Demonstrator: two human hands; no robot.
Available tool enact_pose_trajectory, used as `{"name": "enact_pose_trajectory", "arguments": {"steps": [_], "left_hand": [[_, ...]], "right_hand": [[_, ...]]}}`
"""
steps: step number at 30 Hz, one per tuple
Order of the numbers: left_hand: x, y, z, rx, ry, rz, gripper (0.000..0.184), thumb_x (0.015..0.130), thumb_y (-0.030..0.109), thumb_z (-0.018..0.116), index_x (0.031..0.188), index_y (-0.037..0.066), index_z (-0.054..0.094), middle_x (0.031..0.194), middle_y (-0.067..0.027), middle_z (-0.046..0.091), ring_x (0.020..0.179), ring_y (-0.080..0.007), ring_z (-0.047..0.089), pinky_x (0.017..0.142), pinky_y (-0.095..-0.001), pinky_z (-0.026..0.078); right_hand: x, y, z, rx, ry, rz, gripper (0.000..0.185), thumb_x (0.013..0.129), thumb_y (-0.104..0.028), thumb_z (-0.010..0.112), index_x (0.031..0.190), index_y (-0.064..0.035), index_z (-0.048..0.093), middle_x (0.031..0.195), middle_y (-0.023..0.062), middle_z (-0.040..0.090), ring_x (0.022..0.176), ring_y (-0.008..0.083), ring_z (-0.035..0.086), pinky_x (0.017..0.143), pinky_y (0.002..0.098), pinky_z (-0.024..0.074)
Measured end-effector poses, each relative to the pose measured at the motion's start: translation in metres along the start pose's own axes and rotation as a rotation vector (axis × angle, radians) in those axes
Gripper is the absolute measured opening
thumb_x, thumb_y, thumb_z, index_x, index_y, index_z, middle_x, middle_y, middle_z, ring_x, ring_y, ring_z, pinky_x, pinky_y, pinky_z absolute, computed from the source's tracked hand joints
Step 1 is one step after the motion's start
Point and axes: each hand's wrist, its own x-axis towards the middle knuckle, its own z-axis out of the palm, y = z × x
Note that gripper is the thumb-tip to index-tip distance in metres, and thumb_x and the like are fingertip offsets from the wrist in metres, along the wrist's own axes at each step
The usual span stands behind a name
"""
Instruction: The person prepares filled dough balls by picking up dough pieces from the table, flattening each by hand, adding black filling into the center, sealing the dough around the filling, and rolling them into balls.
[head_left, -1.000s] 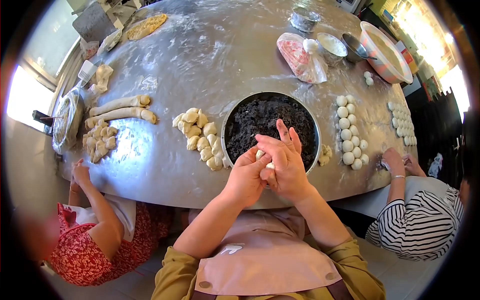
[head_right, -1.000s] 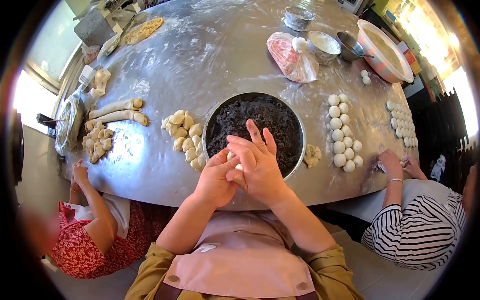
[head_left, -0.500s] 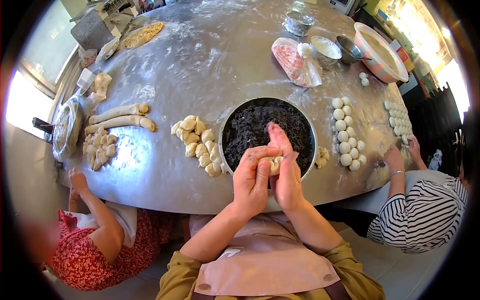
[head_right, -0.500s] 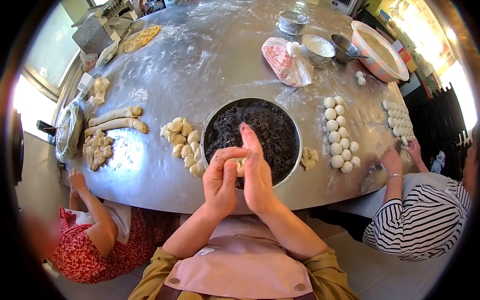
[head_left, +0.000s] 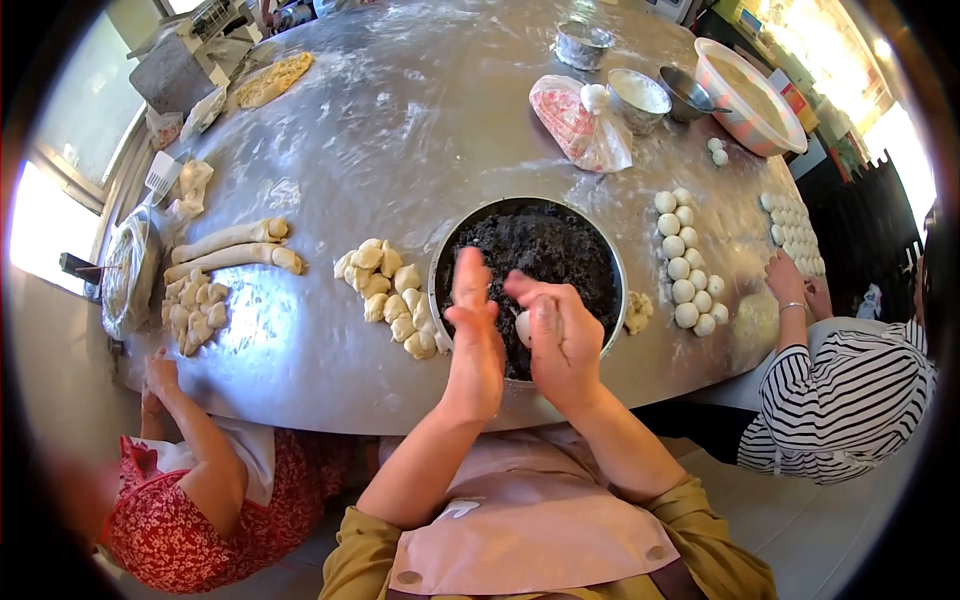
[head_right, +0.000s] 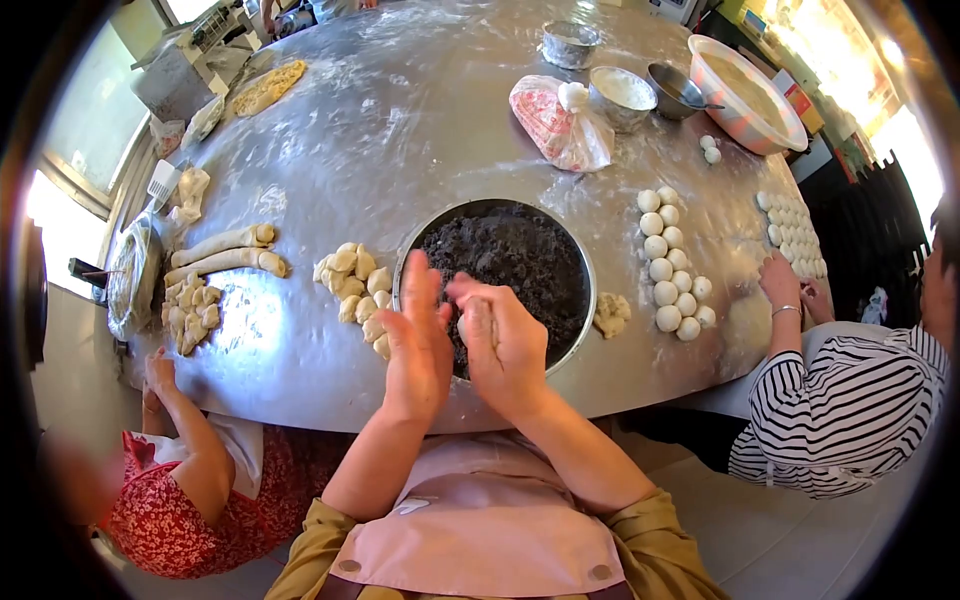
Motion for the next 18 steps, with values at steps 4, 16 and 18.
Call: {"name": "enact_pose_trajectory", "arguments": {"steps": [4,16,18], "left_hand": [[-0.005,-0.003,0.003,0.088,-0.229,-0.003,0.093,0.091,0.071,0.020,0.148,-0.002,0.016,0.152,-0.0118,0.027,0.139,-0.0242,0.026,0.114,-0.0371,0.019],[0.006,0.006,0.011,-0.155,0.219,0.065,0.041,0.104,0.031,0.039,0.079,0.003,0.056,0.082,-0.0079,0.061,0.092,-0.0196,0.061,0.087,-0.0324,0.046],[0.008,0.012,0.008,-0.221,0.244,0.125,0.046,0.104,0.030,0.038,0.067,0.005,0.049,0.071,-0.0072,0.057,0.087,-0.0196,0.062,0.085,-0.0338,0.047]], "right_hand": [[0.009,0.016,-0.003,-0.119,-0.144,-0.163,0.048,0.097,-0.017,0.044,0.139,0.0035,0.036,0.148,0.0259,0.030,0.140,0.0437,0.022,0.113,0.0472,0.0187],[0.009,-0.008,0.012,0.645,-0.157,0.167,0.076,0.100,-0.050,0.029,0.150,-0.0005,0.001,0.153,0.0214,0.015,0.142,0.0291,0.016,0.115,0.0429,0.0109],[-0.001,-0.006,0.014,0.526,-0.153,0.179,0.075,0.100,-0.042,0.039,0.150,0.0001,0.002,0.151,0.0204,0.020,0.140,0.0287,0.020,0.114,0.0398,0.0137]]}}
